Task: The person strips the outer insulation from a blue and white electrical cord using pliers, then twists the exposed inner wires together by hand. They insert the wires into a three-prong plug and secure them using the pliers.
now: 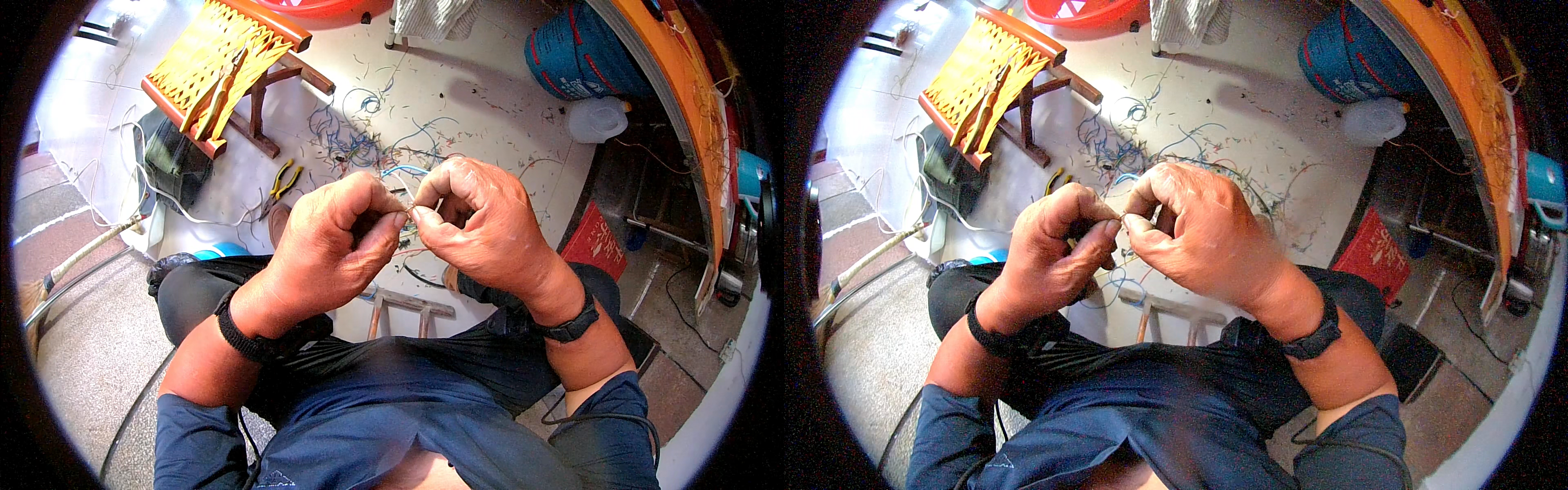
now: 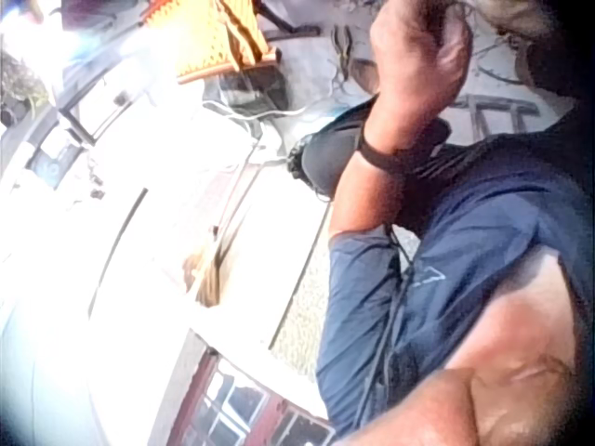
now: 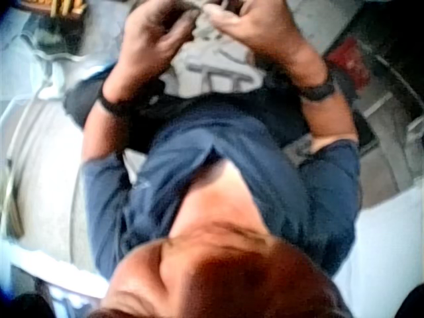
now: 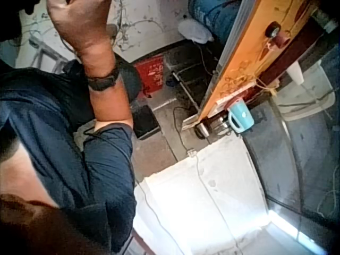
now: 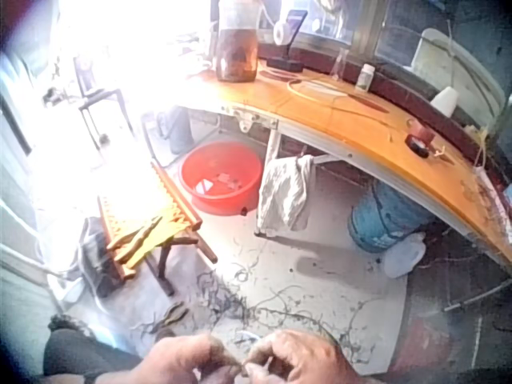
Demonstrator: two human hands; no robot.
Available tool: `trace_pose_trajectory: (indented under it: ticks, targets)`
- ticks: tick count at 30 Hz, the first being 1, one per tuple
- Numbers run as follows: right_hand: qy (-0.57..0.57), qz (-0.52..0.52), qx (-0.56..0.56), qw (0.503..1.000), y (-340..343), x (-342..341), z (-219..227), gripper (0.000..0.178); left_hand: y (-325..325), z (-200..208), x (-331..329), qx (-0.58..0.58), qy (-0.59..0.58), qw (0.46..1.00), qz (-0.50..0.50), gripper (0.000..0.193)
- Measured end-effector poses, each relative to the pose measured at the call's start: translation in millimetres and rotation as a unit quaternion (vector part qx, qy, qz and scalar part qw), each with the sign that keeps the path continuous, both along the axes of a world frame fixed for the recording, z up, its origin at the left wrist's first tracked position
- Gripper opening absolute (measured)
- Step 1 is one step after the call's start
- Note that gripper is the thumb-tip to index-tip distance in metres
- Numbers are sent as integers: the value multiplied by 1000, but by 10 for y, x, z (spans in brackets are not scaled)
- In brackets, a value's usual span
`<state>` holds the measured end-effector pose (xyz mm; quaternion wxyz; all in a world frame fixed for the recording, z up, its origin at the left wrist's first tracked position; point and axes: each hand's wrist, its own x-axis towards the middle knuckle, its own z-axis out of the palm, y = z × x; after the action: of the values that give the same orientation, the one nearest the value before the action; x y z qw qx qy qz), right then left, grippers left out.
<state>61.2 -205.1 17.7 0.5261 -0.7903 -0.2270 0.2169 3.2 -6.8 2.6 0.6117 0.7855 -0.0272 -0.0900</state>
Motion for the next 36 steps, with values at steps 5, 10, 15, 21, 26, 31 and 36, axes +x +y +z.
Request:
trace_pose_trajectory:
  ticks: [5, 10, 15, 21, 26, 31, 36]
  targets:
    - [122, 8, 49, 991, 6, 15, 25, 7, 50, -35, 4, 35, -19, 999, -23, 7]
    - [263, -30, 106, 959, 10, -9, 58, 10, 14, -9, -3, 25, -19, 999, -10, 7]
    - [341, -112, 212, 909, -52, -14, -73, 15, -26, 15, 7, -21, -2, 1000, 13, 9]
    - [307, -110, 205, 923, -84, 77, -59, 13, 8, 62, -11, -109, 104, 988, 34, 8]
    - [317, -114, 214, 917, -85, 49, -60, 14, 10, 56, -6, -108, 93, 990, 22, 10]
    - [280, -134, 180, 933, -82, 63, -62, 15, -6, 90, -2, -199, 144, 968, 48, 12]
    - [309, -103, 118, 938, -62, 78, 15, 18, 27, 80, 15, -256, 186, 947, 47, 10]
